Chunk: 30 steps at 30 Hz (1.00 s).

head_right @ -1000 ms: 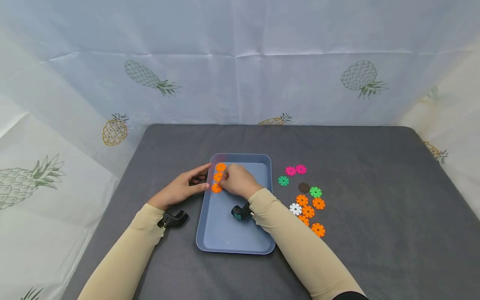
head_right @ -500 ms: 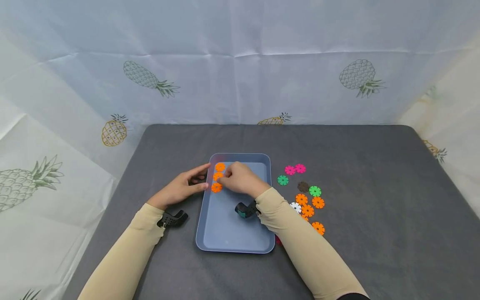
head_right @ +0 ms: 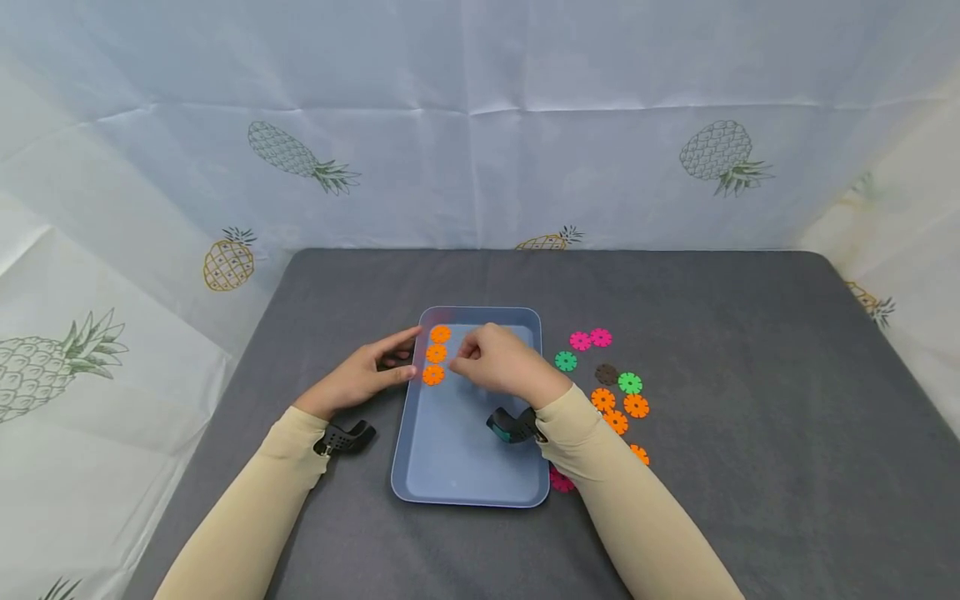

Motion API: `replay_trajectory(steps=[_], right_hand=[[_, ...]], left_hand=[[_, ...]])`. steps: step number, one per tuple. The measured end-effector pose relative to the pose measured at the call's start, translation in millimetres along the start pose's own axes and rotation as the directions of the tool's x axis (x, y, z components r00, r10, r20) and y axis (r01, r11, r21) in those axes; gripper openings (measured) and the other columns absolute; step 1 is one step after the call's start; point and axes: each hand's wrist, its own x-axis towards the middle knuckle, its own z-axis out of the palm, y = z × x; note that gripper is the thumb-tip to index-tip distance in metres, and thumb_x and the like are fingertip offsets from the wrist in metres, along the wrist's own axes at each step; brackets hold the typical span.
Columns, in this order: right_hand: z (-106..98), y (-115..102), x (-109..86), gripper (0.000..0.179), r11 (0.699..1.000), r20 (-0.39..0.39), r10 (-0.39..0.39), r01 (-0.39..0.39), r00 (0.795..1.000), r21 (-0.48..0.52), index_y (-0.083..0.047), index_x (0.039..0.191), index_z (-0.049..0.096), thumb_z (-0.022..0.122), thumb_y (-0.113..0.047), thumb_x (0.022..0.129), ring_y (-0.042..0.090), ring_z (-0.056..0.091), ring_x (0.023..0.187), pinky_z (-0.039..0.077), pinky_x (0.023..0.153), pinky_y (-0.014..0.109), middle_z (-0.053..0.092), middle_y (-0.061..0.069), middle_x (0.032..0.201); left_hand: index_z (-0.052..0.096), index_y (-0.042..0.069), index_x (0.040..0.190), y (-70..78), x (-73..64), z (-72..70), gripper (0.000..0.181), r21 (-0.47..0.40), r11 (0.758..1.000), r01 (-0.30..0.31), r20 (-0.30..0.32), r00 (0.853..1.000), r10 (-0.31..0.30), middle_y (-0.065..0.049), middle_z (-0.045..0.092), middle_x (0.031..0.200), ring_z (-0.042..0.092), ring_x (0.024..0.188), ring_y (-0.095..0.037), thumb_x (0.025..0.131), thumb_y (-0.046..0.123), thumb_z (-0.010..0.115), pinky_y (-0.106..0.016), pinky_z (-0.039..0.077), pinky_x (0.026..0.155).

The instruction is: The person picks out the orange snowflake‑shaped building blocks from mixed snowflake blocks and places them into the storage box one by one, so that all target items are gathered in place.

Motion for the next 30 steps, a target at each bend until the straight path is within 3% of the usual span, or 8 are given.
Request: replay_trajectory(steps=[8, 13, 21, 30], right_hand=[[-1.1, 3.4, -18.4, 0.016, 0.999, -0.049, -0.029, 0.028, 0.998, -0.018, -0.004, 0.099, 0.079, 0.067, -0.015, 0.099, 0.014, 0.06, 0.068, 0.051, 0.067, 0.032, 0.07, -0.001, 0.084], [-3.1, 8.5, -29.3, 0.016, 0.999, -0.103, -0.002, -0.002, 0.995, -0.035, -0.008, 0.1, 0.079, 0.067, -0.019, 0.099, 0.014, 0.059, 0.069, 0.051, 0.068, 0.033, 0.07, -0.003, 0.086], [-13.5, 17.7, -45.3, 0.02, 0.998, -0.115, 0.052, -0.056, 0.992, -0.031, -0.008, 0.105, 0.078, 0.064, -0.021, 0.101, 0.016, 0.059, 0.071, 0.051, 0.067, 0.034, 0.071, -0.001, 0.091], [-26.6, 36.0, -59.6, 0.019, 0.998, -0.176, 0.057, -0.056, 0.983, 0.006, -0.003, 0.103, 0.078, 0.065, -0.016, 0.1, 0.016, 0.057, 0.066, 0.05, 0.065, 0.034, 0.072, 0.006, 0.089]], left_hand=[[0.039, 0.013, 0.164, 0.2, -1.7, 0.6, 0.07, 0.02, 0.999, 0.025, 0.0, 1.0, -0.025, -0.018, 0.049, 0.158, 0.05, 0.138, -0.037, 0.103, 0.025, 0.071, -0.054, 0.041, 0.115], [0.039, 0.013, 0.164, -0.2, -2.2, 2.3, 0.07, 0.023, 0.999, 0.027, -0.001, 1.0, -0.027, -0.019, 0.049, 0.157, 0.05, 0.138, -0.037, 0.103, 0.025, 0.071, -0.055, 0.041, 0.115], [0.04, 0.013, 0.164, 0.1, -2.4, 0.2, 0.07, 0.023, 1.0, 0.016, 0.0, 1.0, -0.016, -0.019, 0.05, 0.156, 0.051, 0.138, -0.037, 0.102, 0.026, 0.071, -0.055, 0.041, 0.115], [0.039, 0.013, 0.164, -0.3, -0.9, 0.3, 0.07, 0.013, 1.0, 0.014, 0.005, 1.0, -0.014, -0.019, 0.049, 0.158, 0.05, 0.138, -0.037, 0.103, 0.026, 0.071, -0.055, 0.041, 0.115]])
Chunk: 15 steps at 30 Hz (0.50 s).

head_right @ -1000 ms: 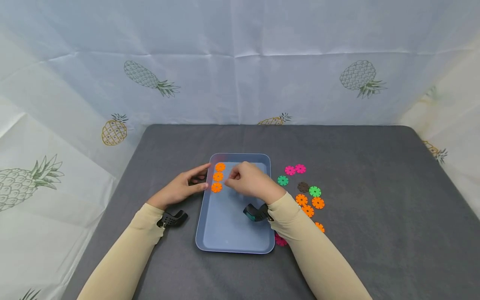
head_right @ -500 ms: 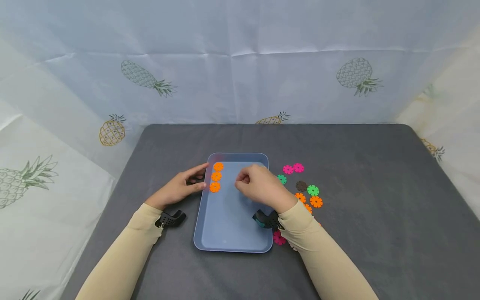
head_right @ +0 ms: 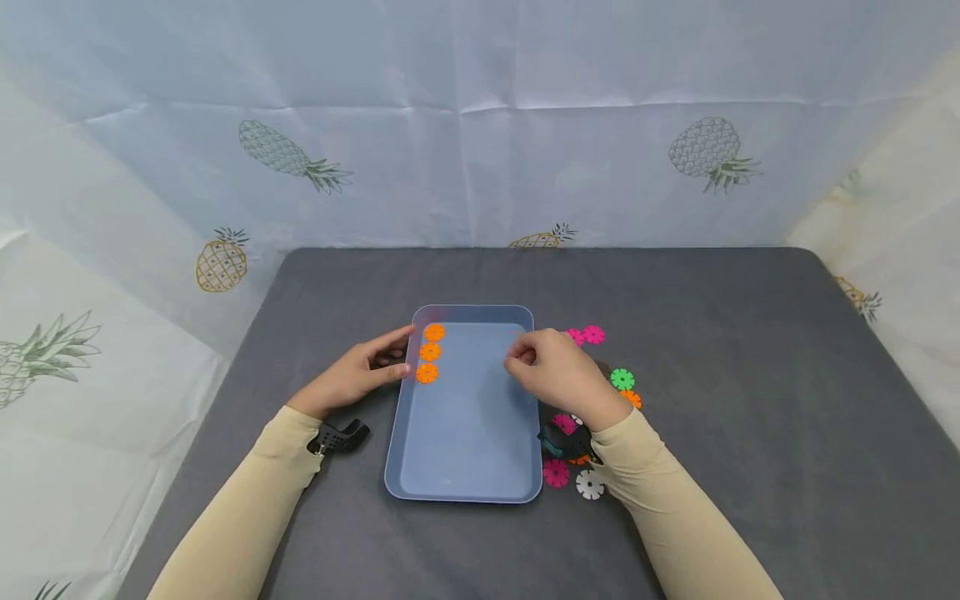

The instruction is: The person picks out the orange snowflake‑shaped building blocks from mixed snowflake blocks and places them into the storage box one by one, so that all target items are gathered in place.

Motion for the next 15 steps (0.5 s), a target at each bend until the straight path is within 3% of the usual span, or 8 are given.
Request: replay_trajectory(steps=[5, 15], right_hand=[[-4.4, 15.1, -6.9, 0.018, 1.0, -0.035, 0.004, -0.005, 0.999, -0.019, -0.002, 0.103, 0.078, 0.066, -0.016, 0.1, 0.016, 0.05, 0.058, 0.046, 0.06, 0.032, 0.07, 0.003, 0.086], [-13.4, 44.8, -21.6, 0.018, 0.998, -0.044, 0.055, -0.057, 0.998, -0.036, -0.005, 0.102, 0.077, 0.065, -0.017, 0.101, 0.019, 0.057, 0.071, 0.049, 0.068, 0.036, 0.07, 0.005, 0.087]], left_hand=[[0.038, 0.015, 0.165, 0.0, 0.3, 0.4, 0.071, -0.002, 1.0, 0.008, 0.005, 1.0, -0.008, -0.019, 0.048, 0.158, 0.049, 0.139, -0.037, 0.103, 0.029, 0.07, -0.056, 0.04, 0.115], [0.037, 0.016, 0.165, 1.3, -1.6, 0.2, 0.071, -0.013, 1.0, 0.023, 0.009, 1.0, -0.023, -0.019, 0.052, 0.155, 0.052, 0.137, -0.036, 0.103, 0.031, 0.069, -0.054, 0.042, 0.113]])
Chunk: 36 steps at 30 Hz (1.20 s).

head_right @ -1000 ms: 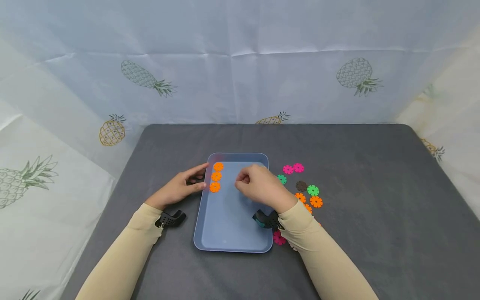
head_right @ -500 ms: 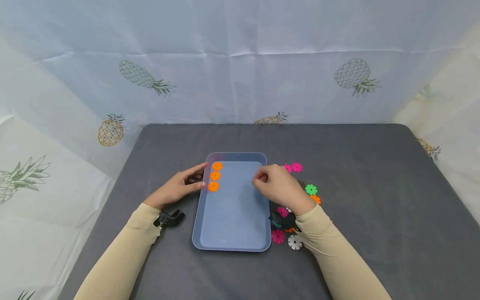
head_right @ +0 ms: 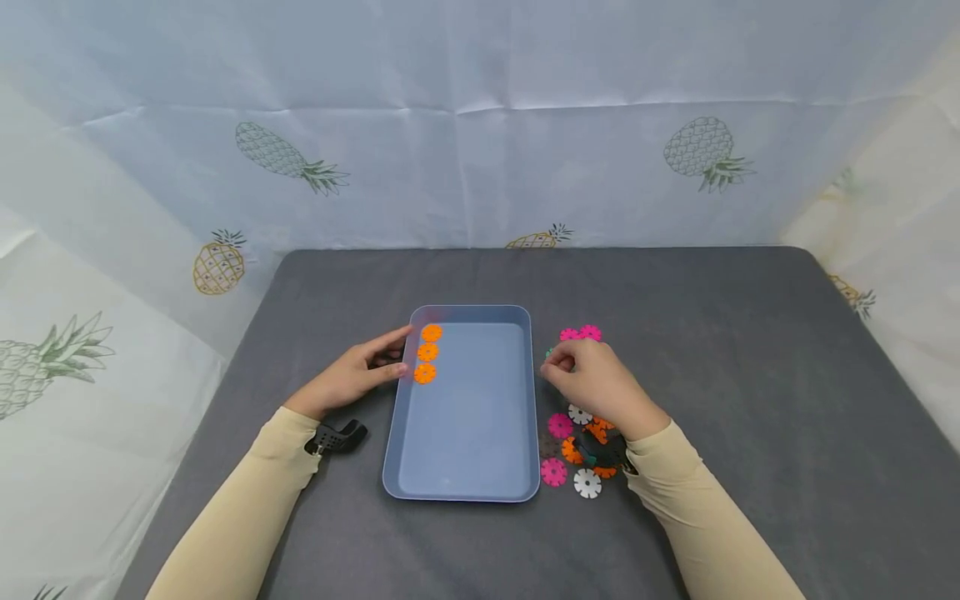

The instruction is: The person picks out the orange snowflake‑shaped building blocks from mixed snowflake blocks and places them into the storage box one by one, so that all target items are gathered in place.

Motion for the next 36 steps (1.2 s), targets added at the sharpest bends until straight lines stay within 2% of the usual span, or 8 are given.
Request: replay_trajectory(steps=[7, 14, 24, 36], right_hand=[[-7.5, 21.0, -6.6, 0.016, 0.999, 0.023, 0.049, -0.048, 0.999, -0.022, -0.003, 0.103, 0.076, 0.067, -0.016, 0.101, 0.018, 0.056, 0.068, 0.048, 0.062, 0.033, 0.07, 0.005, 0.085], [-11.8, 38.0, -14.6, 0.015, 0.997, 0.022, 0.073, -0.072, 0.997, -0.038, -0.005, 0.102, 0.075, 0.07, -0.019, 0.1, 0.017, 0.051, 0.063, 0.044, 0.057, 0.032, 0.063, 0.001, 0.08], [-15.0, 57.2, -22.0, 0.033, 0.996, 0.054, 0.082, -0.08, 0.995, -0.049, -0.002, 0.126, 0.069, 0.073, -0.016, 0.096, 0.016, 0.049, 0.06, 0.041, 0.056, 0.03, 0.063, 0.002, 0.083], [-13.4, 63.6, -21.1, 0.025, 0.997, 0.087, 0.06, -0.056, 0.994, -0.053, -0.001, 0.117, 0.073, 0.075, -0.014, 0.096, 0.017, 0.051, 0.064, 0.042, 0.056, 0.03, 0.061, 0.0, 0.078]], left_hand=[[0.037, 0.015, 0.165, -1.3, -0.2, 0.6, 0.07, -0.002, 1.0, -0.011, 0.002, 1.0, 0.011, -0.02, 0.052, 0.154, 0.051, 0.137, -0.036, 0.104, 0.031, 0.068, -0.053, 0.043, 0.112], [0.037, 0.014, 0.165, -0.8, -0.9, 0.3, 0.069, -0.004, 1.0, -0.003, -0.001, 1.0, 0.003, -0.02, 0.049, 0.157, 0.05, 0.139, -0.037, 0.104, 0.028, 0.068, -0.056, 0.042, 0.114], [0.038, 0.014, 0.165, -0.5, 1.3, 1.8, 0.071, -0.007, 1.0, -0.015, -0.002, 1.0, 0.015, -0.019, 0.046, 0.16, 0.049, 0.141, -0.038, 0.103, 0.031, 0.069, -0.056, 0.041, 0.115], [0.037, 0.014, 0.165, -0.6, 1.1, 2.0, 0.07, -0.002, 1.0, -0.012, -0.005, 1.0, 0.012, -0.019, 0.045, 0.161, 0.049, 0.141, -0.038, 0.104, 0.029, 0.069, -0.056, 0.04, 0.115]])
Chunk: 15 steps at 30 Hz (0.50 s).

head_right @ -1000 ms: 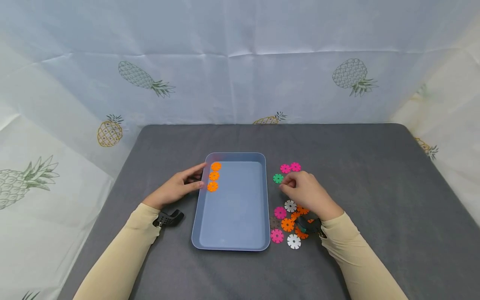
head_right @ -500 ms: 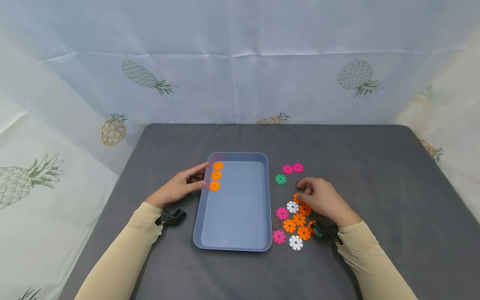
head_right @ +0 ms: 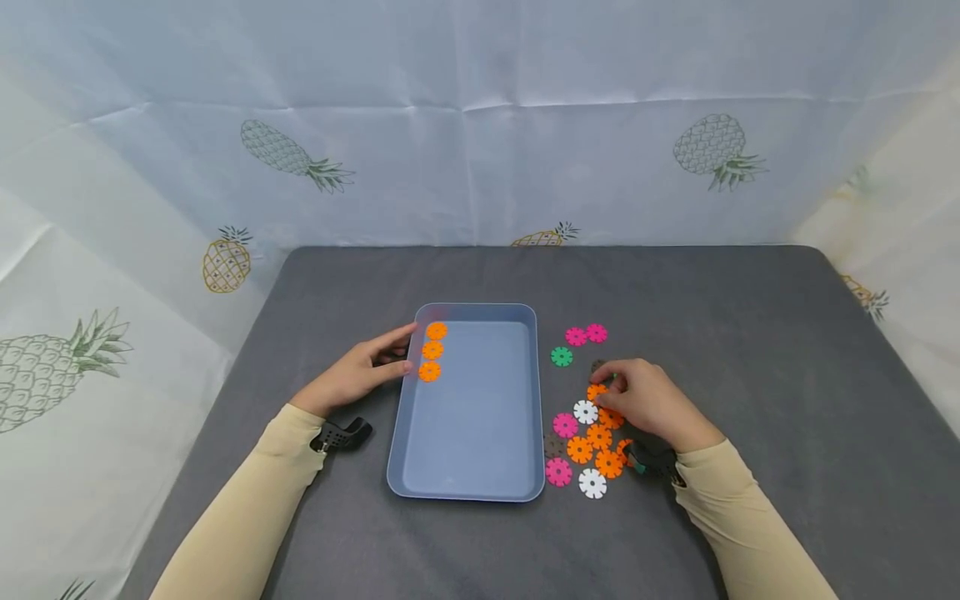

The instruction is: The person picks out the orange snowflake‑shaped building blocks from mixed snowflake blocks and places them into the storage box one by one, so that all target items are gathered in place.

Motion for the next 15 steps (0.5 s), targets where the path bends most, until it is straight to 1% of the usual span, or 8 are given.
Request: replay_trajectory(steps=[2, 4, 9, 11, 15], right_hand=[[-0.3, 0.1, 0.3, 0.025, 1.0, 0.0, -0.004, 0.004, 1.0, -0.003, -0.001, 0.116, 0.073, 0.076, -0.013, 0.095, 0.018, 0.051, 0.065, 0.042, 0.056, 0.031, 0.061, 0.001, 0.079], [-0.5, -0.3, 1.1, 0.023, 1.0, -0.011, -0.007, 0.006, 1.0, -0.02, -0.002, 0.113, 0.073, 0.078, -0.013, 0.093, 0.019, 0.051, 0.068, 0.043, 0.059, 0.032, 0.062, 0.004, 0.084], [-0.4, -1.8, 2.0, 0.021, 0.994, -0.064, -0.015, 0.008, 0.998, -0.106, -0.007, 0.104, 0.075, 0.085, -0.016, 0.088, 0.025, 0.055, 0.084, 0.047, 0.068, 0.036, 0.063, 0.013, 0.101], [-0.1, -2.9, 1.6, 0.019, 0.995, -0.066, 0.0, -0.007, 0.998, -0.103, -0.007, 0.102, 0.074, 0.085, -0.016, 0.089, 0.025, 0.056, 0.083, 0.048, 0.068, 0.036, 0.064, 0.013, 0.1], [0.2, -5.8, -0.4, 0.015, 0.998, -0.058, 0.034, -0.037, 0.998, -0.054, -0.007, 0.102, 0.071, 0.08, -0.015, 0.092, 0.02, 0.052, 0.073, 0.047, 0.061, 0.033, 0.062, 0.006, 0.092]], left_hand=[[0.037, 0.014, 0.165, 0.5, -0.3, -0.4, 0.07, -0.001, 1.0, -0.002, -0.002, 1.0, 0.002, -0.019, 0.045, 0.161, 0.049, 0.141, -0.038, 0.104, 0.028, 0.068, -0.056, 0.04, 0.115], [0.038, 0.014, 0.165, 0.5, -0.5, -0.5, 0.07, -0.004, 1.0, -0.004, -0.005, 1.0, 0.004, -0.019, 0.045, 0.161, 0.049, 0.14, -0.038, 0.104, 0.028, 0.068, -0.056, 0.04, 0.115], [0.037, 0.014, 0.165, -0.6, -0.5, 0.5, 0.069, 0.0, 1.0, -0.004, -0.007, 1.0, 0.004, -0.019, 0.046, 0.16, 0.049, 0.14, -0.038, 0.104, 0.026, 0.068, -0.056, 0.04, 0.115], [0.037, 0.013, 0.165, -1.3, -0.4, 1.3, 0.069, 0.0, 1.0, -0.003, -0.005, 1.0, 0.003, -0.019, 0.046, 0.16, 0.049, 0.139, -0.038, 0.104, 0.026, 0.068, -0.056, 0.041, 0.115], [0.037, 0.013, 0.165, -2.3, 0.2, 2.5, 0.069, -0.001, 1.0, -0.005, -0.005, 1.0, 0.005, -0.019, 0.047, 0.159, 0.049, 0.139, -0.038, 0.104, 0.026, 0.068, -0.056, 0.04, 0.115]])
